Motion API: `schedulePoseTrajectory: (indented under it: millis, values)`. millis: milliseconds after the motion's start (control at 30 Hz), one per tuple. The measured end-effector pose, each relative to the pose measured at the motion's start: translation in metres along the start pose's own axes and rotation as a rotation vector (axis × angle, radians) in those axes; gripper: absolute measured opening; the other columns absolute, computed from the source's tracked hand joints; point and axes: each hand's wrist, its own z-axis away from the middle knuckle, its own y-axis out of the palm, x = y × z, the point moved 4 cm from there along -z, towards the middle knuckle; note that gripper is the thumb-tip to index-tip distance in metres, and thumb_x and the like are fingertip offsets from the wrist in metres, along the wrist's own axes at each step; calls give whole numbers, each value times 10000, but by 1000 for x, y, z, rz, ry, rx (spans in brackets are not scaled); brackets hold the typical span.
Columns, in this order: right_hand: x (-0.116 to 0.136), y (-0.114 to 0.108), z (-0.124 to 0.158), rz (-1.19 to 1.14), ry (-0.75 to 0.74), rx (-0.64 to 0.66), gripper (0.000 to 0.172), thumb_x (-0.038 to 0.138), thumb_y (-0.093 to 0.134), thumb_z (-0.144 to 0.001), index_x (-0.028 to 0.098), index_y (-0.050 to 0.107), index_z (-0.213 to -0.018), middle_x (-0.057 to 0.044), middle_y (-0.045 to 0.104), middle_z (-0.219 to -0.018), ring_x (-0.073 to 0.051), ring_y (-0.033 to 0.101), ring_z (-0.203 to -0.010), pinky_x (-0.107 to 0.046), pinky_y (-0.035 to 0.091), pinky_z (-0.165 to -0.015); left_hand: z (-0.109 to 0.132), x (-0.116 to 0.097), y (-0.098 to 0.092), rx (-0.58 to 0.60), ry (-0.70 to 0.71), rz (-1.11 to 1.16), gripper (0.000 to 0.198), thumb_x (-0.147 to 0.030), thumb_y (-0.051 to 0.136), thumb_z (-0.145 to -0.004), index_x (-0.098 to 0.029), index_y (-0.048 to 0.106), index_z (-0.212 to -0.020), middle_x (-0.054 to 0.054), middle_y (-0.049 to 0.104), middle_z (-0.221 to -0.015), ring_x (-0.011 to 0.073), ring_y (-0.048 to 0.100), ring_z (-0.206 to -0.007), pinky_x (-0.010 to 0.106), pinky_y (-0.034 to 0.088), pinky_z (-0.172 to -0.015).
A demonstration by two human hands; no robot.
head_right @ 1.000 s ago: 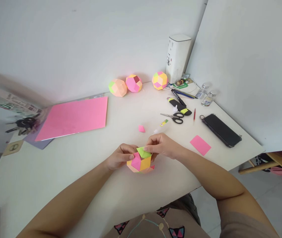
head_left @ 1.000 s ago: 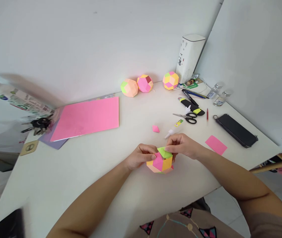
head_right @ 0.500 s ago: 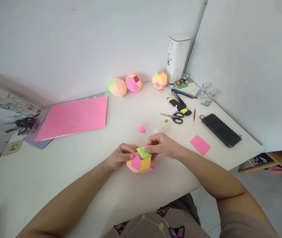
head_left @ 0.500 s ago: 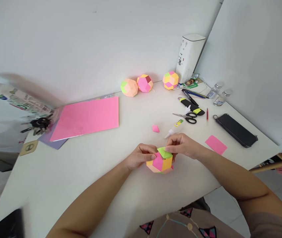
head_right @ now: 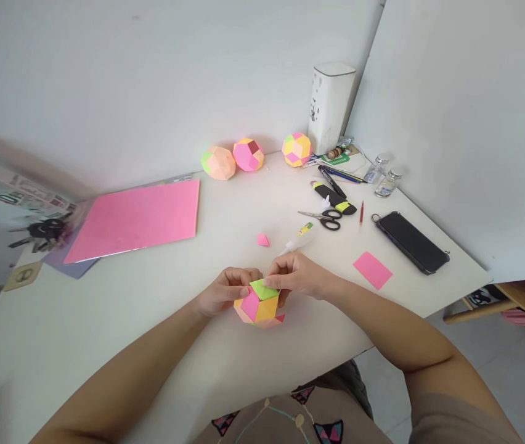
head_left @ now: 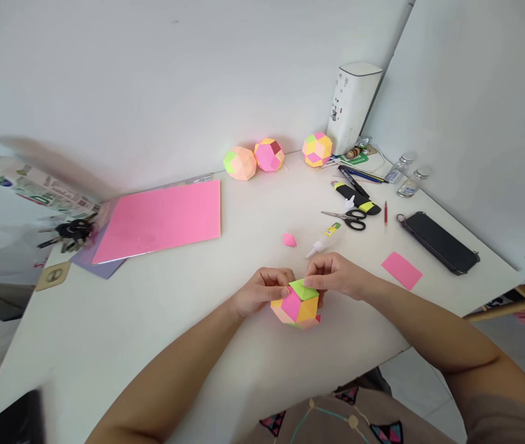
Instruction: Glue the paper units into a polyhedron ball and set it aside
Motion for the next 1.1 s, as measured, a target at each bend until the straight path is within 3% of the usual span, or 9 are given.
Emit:
schedulePoseTrajectory:
  millis: [767, 1100]
  values:
    - [-1, 4, 2, 11, 40, -30, 261, 328, 757, -680, 125, 596, -644, 8, 649, -593, -106, 624, -502, -225, 529, -487, 2, -2, 1, -60, 11, -49, 158, -229, 707, -706, -149, 651, -582, 6, 502, -647, 117, 468, -629, 276, 365, -575]
    - [-3, 6, 3, -1, 15, -110, 275, 343, 763, -670, 128, 597, -629, 10, 640, -571, -103, 611, -492, -225, 518, -479, 1, -2, 0, -111, 6, -56, 196, -253, 721, -685, -138, 624, -558, 7, 504, -654, 111, 466, -619, 269, 372, -567]
